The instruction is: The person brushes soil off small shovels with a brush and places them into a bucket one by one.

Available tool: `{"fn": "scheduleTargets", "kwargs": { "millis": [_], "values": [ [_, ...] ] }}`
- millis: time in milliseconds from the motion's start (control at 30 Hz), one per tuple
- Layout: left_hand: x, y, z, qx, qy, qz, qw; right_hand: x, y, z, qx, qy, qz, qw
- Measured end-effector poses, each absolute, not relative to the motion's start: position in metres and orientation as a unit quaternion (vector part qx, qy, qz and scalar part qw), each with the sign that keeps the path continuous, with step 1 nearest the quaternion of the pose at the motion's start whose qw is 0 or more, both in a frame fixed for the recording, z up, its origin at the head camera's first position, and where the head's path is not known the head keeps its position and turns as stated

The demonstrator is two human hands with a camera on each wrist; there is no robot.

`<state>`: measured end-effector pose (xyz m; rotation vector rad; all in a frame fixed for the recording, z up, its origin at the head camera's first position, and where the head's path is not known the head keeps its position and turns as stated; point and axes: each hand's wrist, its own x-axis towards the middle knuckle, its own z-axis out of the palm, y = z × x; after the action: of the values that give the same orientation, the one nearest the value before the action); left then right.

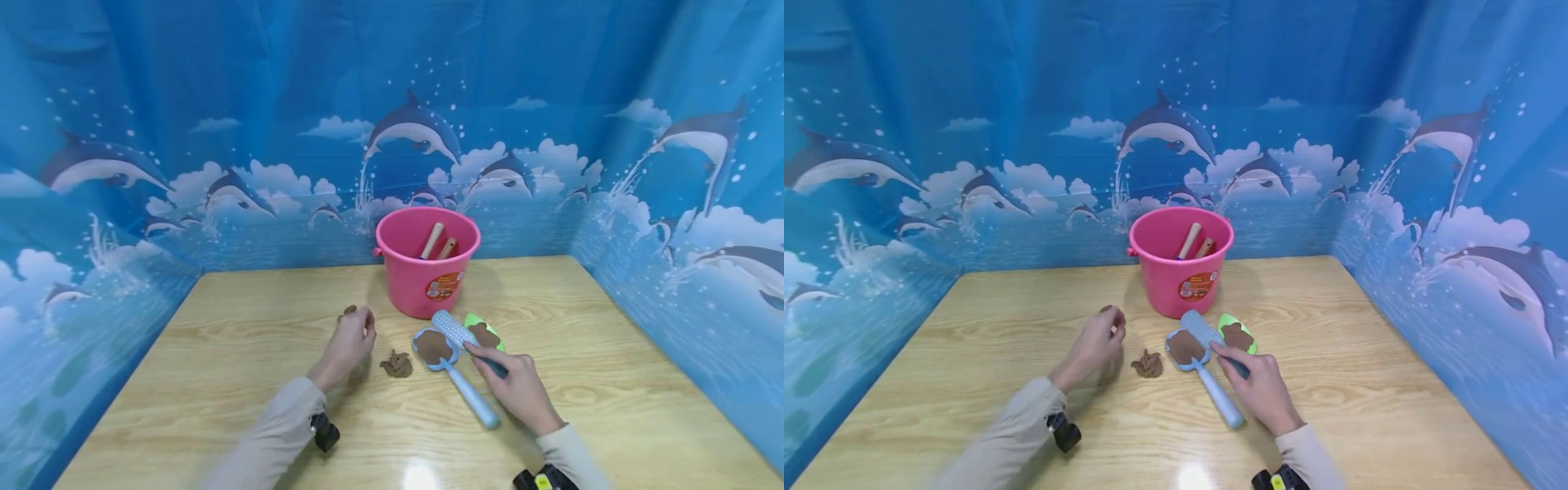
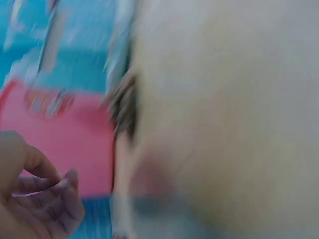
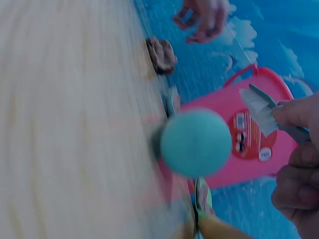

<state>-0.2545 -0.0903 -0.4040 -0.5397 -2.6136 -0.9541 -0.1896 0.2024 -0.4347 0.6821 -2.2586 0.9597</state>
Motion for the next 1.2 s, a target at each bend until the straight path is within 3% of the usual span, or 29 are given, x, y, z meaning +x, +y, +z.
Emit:
{"fn": "scheduleTargets", "kwargs": {
  "millis": [100, 267, 500, 633, 867, 1200],
  "values": [
    [-0.231, -0.066, -0.420, -0.215, -0.908, -0.338, 0.123, -0.191, 0.212, -0.435, 0.229, -0.852, 0.353, 0.313],
    [-0.199, -0.023, -0.431, -0.228, -0.901, -0.370, 0.019, -0.195, 0.222, -0.435, 0.199, -0.861, 0.332, 0.329],
    [-0.184, 0.011, -0.436, -0.242, -0.892, -0.377, -0.065, -0.197, 0.228, -0.440, 0.180, -0.866, 0.333, 0.325],
    [-0.183, 0.015, -0.436, -0.215, -0.903, -0.367, -0.055, -0.197, 0.228, -0.441, 0.172, -0.873, 0.336, 0.308],
    [-0.180, 0.002, -0.438, -0.125, -0.925, -0.357, 0.030, -0.197, 0.225, -0.441, 0.172, -0.876, 0.349, 0.285],
    [-0.182, -0.028, -0.453, -0.028, -0.825, -0.564, -0.012, -0.198, 0.219, -0.440, 0.204, -0.864, 0.370, 0.274]
  ]
}}
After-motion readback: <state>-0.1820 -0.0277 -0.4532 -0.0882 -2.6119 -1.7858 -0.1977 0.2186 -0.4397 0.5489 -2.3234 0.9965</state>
